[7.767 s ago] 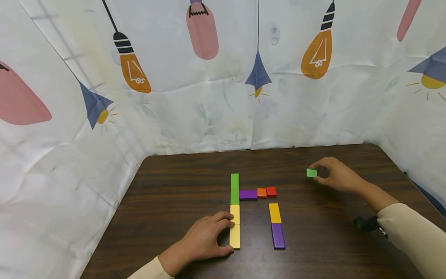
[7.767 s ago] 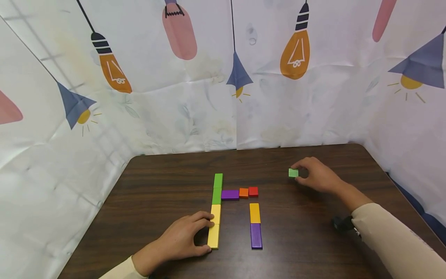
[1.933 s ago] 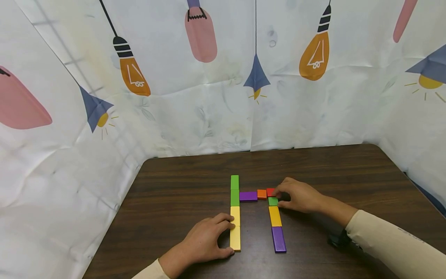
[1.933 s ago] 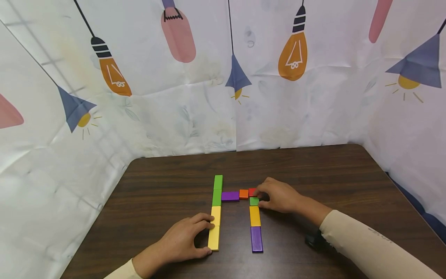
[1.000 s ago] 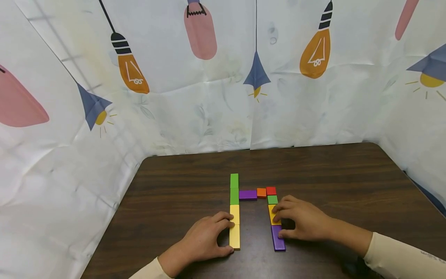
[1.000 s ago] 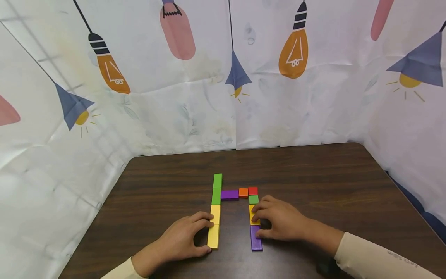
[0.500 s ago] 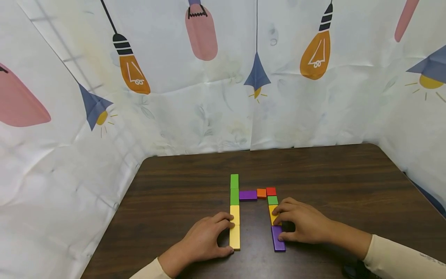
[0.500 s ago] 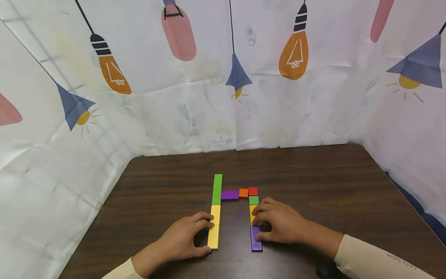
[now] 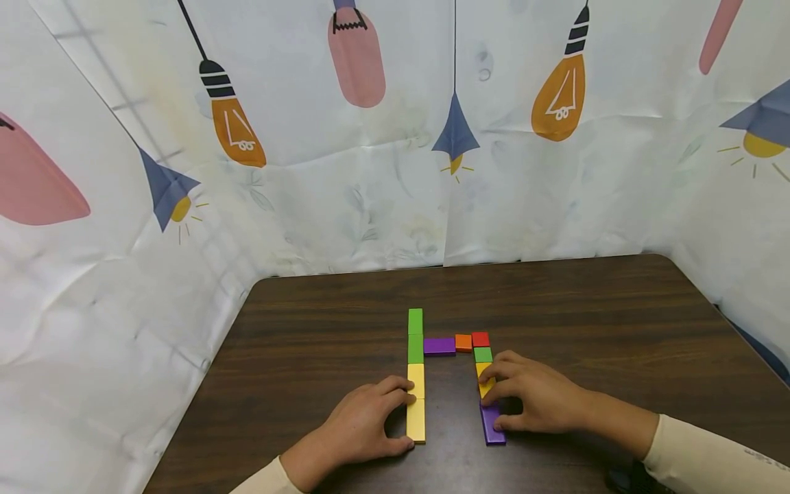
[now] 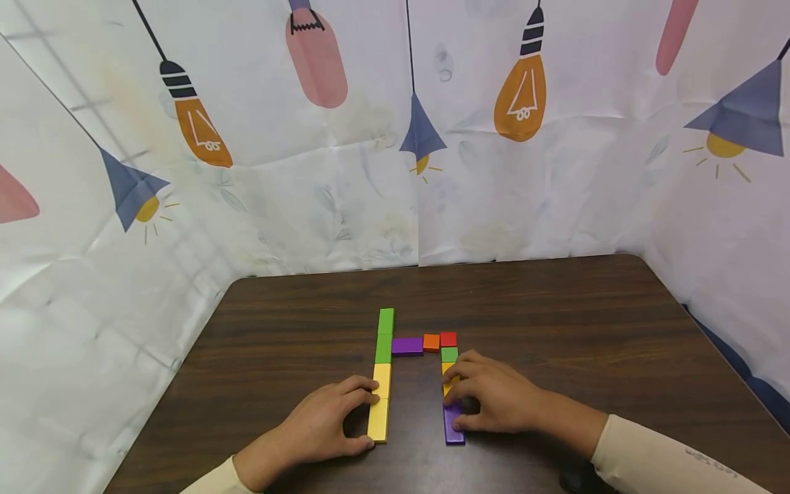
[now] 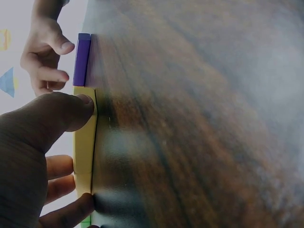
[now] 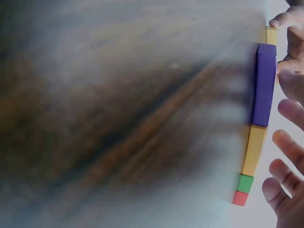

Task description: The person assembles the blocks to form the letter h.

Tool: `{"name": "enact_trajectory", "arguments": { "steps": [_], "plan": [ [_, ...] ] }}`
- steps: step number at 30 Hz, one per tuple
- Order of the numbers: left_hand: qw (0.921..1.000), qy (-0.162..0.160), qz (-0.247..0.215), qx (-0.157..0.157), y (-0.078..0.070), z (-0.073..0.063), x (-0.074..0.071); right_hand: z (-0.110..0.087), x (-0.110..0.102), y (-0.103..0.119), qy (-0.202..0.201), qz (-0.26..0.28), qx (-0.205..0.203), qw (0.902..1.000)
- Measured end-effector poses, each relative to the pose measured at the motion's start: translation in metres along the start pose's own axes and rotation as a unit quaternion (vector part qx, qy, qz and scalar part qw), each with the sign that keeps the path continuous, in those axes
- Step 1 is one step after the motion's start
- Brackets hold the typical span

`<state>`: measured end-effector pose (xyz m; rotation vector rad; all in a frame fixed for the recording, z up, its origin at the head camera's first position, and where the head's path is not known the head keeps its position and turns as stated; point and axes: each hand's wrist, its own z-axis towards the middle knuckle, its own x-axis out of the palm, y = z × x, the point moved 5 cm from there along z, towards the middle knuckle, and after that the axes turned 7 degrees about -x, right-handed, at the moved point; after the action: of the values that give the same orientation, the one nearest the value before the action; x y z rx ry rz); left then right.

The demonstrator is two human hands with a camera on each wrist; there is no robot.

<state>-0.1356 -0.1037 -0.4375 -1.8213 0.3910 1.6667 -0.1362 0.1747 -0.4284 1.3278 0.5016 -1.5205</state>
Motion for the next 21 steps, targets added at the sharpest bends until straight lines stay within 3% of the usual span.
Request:
{"name": "enact_trajectory", "arguments": {
  "steps": [4, 21],
  "plan": [
    [1.0, 0.003, -0.001, -0.002, 0.0001, 0.0002, 0.0003, -0.0002, -0.0004, 0.0023, 0.005, 0.014, -0.019, 0.9997],
    [0.9999, -0.007, -0.003, 0.007, -0.0003, -0.0008, -0.001, -0.0016, 0.0007, -0.001, 0.014, 0.029, 0.004, 0.9995]
  ]
}}
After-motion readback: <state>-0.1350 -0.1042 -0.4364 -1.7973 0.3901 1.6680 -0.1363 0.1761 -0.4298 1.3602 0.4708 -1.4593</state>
